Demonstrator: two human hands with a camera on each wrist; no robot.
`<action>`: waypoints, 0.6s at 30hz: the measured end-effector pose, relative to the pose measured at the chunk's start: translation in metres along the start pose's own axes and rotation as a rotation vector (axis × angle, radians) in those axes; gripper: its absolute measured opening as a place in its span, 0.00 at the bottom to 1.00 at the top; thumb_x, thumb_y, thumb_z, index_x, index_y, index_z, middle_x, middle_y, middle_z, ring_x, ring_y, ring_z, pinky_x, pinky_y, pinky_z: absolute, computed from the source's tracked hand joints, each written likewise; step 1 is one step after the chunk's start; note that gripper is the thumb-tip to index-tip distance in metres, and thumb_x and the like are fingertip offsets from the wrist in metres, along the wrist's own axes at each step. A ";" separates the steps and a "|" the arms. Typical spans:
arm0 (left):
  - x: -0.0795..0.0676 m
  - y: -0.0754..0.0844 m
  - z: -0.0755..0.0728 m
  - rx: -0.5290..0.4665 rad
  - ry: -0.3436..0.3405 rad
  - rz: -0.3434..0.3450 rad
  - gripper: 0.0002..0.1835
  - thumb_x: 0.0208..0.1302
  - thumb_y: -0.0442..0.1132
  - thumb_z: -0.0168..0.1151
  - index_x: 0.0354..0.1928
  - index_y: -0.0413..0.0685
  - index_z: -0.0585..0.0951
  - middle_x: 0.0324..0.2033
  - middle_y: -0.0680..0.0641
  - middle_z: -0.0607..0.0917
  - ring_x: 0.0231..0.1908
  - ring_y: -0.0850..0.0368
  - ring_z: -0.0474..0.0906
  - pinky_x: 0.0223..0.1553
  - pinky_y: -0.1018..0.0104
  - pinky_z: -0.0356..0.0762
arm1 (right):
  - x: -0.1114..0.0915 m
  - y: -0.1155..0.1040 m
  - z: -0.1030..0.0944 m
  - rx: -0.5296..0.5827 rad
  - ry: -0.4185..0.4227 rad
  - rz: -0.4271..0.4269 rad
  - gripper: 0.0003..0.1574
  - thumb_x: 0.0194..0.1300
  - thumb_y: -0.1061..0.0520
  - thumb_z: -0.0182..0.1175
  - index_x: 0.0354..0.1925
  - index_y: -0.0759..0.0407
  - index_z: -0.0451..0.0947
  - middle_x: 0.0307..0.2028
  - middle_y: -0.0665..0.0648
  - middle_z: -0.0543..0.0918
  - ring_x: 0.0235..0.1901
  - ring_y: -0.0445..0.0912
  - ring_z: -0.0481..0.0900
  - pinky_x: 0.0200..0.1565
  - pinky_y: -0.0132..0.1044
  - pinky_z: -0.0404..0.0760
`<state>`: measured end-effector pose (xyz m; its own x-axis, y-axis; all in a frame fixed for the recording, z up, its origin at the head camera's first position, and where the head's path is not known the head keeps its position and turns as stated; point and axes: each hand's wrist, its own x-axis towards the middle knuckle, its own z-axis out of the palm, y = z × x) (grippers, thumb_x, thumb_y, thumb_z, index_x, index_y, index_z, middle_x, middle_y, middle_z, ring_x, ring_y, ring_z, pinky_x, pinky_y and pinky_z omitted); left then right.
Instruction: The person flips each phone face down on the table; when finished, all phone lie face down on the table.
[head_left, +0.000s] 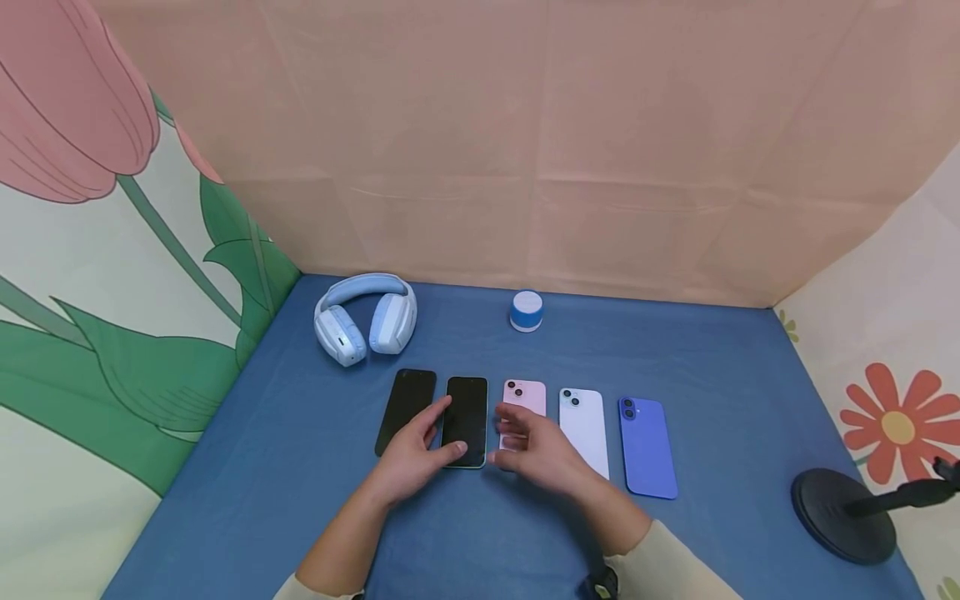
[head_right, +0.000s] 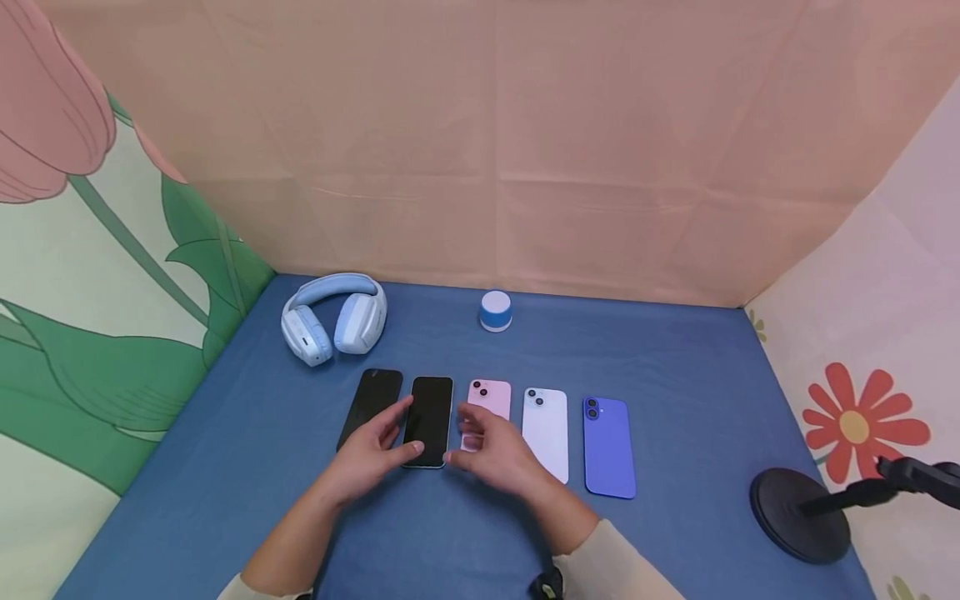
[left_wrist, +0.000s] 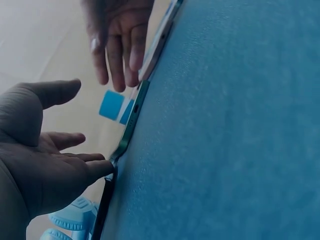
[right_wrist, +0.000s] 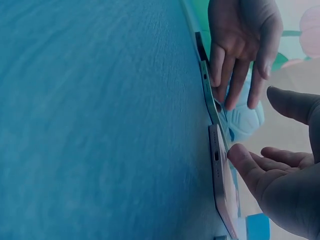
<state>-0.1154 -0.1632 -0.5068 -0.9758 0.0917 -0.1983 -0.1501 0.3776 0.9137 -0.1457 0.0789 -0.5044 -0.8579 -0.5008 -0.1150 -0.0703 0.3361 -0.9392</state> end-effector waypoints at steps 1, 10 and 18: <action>0.000 0.000 0.000 0.006 -0.002 0.001 0.40 0.67 0.41 0.72 0.78 0.46 0.66 0.77 0.40 0.65 0.75 0.39 0.62 0.71 0.45 0.64 | 0.001 0.000 0.001 -0.003 -0.002 -0.003 0.46 0.65 0.54 0.73 0.74 0.65 0.67 0.66 0.67 0.77 0.60 0.61 0.82 0.61 0.55 0.81; -0.002 -0.008 -0.001 0.043 -0.055 0.038 0.43 0.68 0.41 0.71 0.78 0.36 0.62 0.79 0.40 0.59 0.79 0.46 0.53 0.74 0.48 0.60 | 0.006 -0.002 0.009 -0.066 -0.018 -0.002 0.44 0.66 0.52 0.72 0.73 0.67 0.68 0.64 0.68 0.79 0.58 0.60 0.83 0.60 0.56 0.82; -0.001 -0.011 -0.003 0.015 -0.108 0.052 0.43 0.69 0.42 0.71 0.78 0.34 0.60 0.80 0.41 0.58 0.79 0.49 0.51 0.74 0.49 0.60 | 0.009 -0.003 0.012 -0.078 -0.040 -0.004 0.42 0.68 0.53 0.70 0.72 0.70 0.68 0.66 0.68 0.77 0.59 0.59 0.82 0.60 0.55 0.81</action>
<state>-0.1131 -0.1701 -0.5154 -0.9595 0.2096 -0.1884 -0.0965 0.3838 0.9184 -0.1469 0.0633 -0.5064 -0.8369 -0.5327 -0.1258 -0.1141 0.3946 -0.9117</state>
